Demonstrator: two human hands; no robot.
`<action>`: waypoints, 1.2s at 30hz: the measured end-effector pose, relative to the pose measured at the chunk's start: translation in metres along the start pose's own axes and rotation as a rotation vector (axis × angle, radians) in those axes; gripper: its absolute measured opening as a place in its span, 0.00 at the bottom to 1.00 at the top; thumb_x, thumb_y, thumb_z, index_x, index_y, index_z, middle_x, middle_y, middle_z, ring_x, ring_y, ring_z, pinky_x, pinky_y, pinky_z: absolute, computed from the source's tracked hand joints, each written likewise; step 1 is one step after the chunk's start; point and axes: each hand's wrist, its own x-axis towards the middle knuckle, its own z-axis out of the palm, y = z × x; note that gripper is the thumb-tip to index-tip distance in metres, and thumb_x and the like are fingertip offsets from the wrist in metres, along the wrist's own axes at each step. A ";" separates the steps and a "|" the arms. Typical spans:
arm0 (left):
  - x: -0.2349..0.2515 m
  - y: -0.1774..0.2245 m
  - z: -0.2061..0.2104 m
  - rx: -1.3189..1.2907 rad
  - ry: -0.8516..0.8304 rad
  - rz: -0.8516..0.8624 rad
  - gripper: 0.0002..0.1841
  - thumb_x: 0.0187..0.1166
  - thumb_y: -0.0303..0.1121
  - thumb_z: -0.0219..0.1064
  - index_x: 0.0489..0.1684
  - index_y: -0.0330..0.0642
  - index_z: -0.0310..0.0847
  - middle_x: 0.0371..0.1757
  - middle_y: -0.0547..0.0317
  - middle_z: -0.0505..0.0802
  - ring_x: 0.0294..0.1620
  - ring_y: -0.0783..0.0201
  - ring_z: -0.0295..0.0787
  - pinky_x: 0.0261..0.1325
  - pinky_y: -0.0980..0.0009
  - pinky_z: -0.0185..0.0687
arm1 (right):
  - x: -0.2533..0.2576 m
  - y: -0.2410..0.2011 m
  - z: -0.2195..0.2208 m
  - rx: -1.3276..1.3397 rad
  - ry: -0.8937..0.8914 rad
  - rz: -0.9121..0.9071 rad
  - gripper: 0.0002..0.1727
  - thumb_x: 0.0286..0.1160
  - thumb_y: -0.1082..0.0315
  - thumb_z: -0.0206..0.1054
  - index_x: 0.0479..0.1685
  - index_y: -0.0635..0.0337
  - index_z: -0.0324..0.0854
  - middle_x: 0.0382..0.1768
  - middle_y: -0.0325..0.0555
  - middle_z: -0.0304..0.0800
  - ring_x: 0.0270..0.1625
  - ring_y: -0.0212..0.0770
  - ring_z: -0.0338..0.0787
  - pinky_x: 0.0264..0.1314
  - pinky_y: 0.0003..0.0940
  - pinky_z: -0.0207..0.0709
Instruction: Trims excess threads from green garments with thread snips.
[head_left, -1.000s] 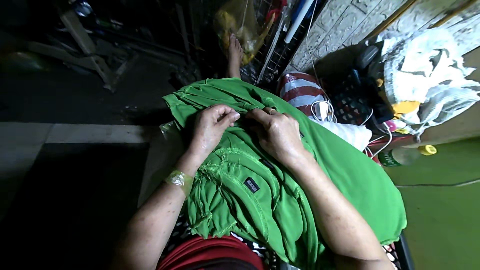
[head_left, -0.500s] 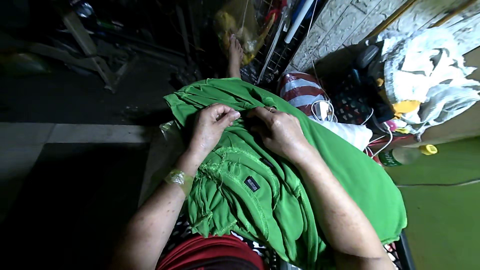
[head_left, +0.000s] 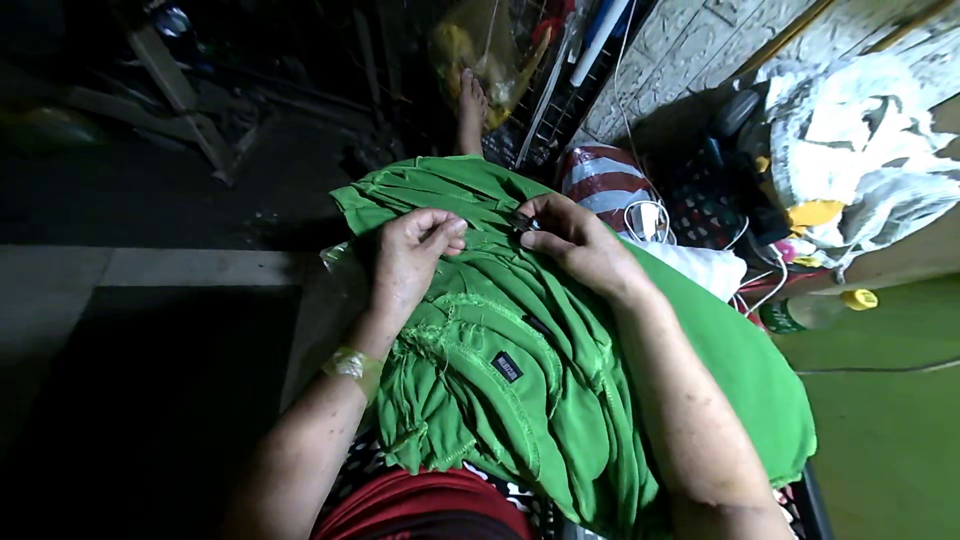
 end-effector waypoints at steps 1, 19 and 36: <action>-0.002 0.000 -0.001 0.004 0.002 0.011 0.07 0.82 0.29 0.67 0.44 0.32 0.87 0.36 0.63 0.93 0.36 0.81 0.90 0.47 0.82 0.88 | -0.001 0.000 -0.002 0.063 -0.003 0.026 0.13 0.80 0.71 0.65 0.60 0.63 0.76 0.44 0.39 0.86 0.42 0.23 0.85 0.48 0.20 0.80; -0.009 0.020 0.002 0.452 -0.136 0.092 0.10 0.87 0.32 0.65 0.47 0.33 0.87 0.51 0.40 0.88 0.49 0.47 0.86 0.56 0.51 0.81 | -0.002 -0.002 0.007 0.051 0.064 0.074 0.14 0.72 0.73 0.71 0.55 0.63 0.79 0.38 0.39 0.86 0.36 0.23 0.84 0.43 0.20 0.80; -0.019 0.010 -0.006 0.393 -0.089 0.286 0.05 0.76 0.26 0.74 0.43 0.35 0.93 0.49 0.45 0.93 0.46 0.57 0.92 0.55 0.65 0.87 | -0.002 -0.003 0.006 0.070 0.076 0.088 0.12 0.72 0.73 0.72 0.53 0.61 0.80 0.37 0.36 0.86 0.36 0.21 0.84 0.42 0.17 0.79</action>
